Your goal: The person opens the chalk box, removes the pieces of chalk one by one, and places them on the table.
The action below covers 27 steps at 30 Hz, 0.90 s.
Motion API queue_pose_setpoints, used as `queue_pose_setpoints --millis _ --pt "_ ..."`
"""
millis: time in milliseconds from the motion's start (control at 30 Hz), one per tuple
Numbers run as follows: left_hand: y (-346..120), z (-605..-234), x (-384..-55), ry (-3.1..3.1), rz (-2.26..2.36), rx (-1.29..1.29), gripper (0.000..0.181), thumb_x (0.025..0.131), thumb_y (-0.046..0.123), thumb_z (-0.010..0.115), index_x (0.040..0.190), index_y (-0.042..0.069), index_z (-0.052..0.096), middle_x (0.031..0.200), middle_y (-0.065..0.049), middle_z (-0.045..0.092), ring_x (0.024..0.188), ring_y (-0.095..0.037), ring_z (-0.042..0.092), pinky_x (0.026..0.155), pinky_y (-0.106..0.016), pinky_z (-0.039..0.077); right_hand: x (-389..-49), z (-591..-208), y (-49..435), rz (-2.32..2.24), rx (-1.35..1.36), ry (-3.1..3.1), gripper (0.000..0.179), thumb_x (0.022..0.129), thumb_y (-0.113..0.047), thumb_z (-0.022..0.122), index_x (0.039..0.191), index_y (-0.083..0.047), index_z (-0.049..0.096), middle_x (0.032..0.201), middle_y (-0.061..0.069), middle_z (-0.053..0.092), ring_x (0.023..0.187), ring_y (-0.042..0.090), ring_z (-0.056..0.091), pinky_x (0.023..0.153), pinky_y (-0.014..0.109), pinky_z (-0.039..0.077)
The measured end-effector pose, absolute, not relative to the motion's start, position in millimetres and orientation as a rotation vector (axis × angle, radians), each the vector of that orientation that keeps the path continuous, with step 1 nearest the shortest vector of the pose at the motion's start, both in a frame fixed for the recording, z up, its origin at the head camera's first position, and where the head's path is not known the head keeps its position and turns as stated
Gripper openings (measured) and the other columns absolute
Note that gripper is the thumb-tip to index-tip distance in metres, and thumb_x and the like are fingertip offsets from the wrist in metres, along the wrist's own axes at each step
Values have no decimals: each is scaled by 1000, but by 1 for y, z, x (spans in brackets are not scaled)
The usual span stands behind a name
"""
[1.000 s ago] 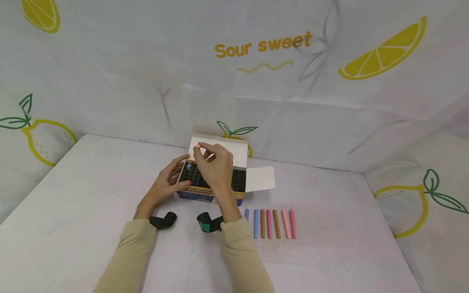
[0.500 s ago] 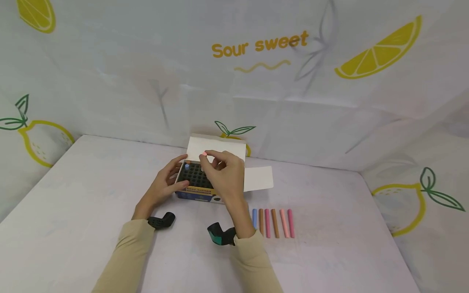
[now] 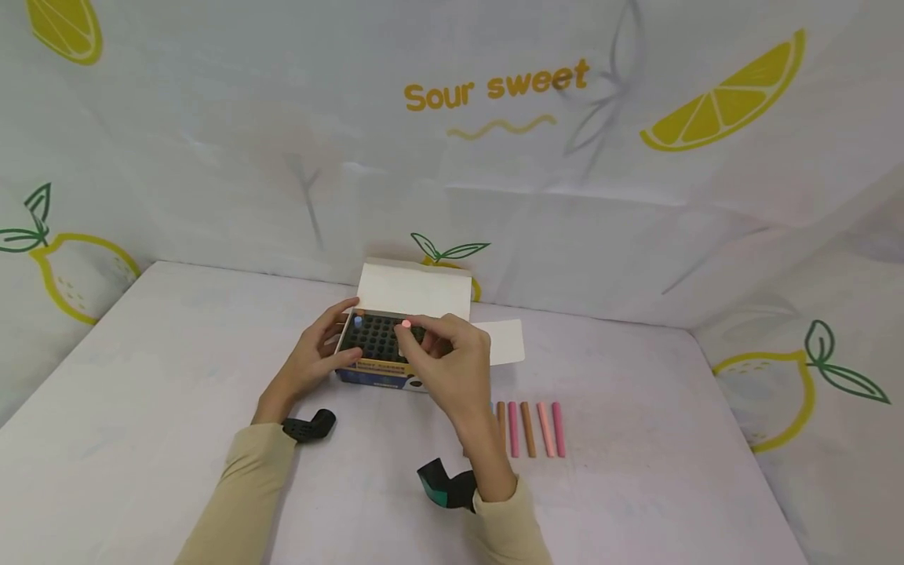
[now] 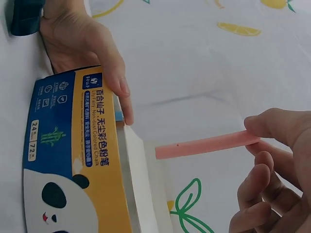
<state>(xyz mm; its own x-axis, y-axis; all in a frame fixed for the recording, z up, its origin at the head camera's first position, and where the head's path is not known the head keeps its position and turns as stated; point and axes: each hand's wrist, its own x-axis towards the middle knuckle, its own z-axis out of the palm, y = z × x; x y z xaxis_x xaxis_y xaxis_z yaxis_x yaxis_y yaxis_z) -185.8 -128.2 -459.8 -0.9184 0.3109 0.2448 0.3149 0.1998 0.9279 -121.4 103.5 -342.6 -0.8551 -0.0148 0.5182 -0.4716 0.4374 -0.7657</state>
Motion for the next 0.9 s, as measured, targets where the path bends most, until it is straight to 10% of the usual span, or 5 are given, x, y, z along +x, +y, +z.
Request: queue_pose_setpoints --millis 900 --pt "-128 -457 -185 -2427 -1890 -645 80 90 25 75 160 27 35 143 -19 55 131 -40 58 105 -59 52 -79 -326 174 1066 358 -2639 8 82 -14 85 89 -9 83 80 1 64 61 3 53 50 23 45"
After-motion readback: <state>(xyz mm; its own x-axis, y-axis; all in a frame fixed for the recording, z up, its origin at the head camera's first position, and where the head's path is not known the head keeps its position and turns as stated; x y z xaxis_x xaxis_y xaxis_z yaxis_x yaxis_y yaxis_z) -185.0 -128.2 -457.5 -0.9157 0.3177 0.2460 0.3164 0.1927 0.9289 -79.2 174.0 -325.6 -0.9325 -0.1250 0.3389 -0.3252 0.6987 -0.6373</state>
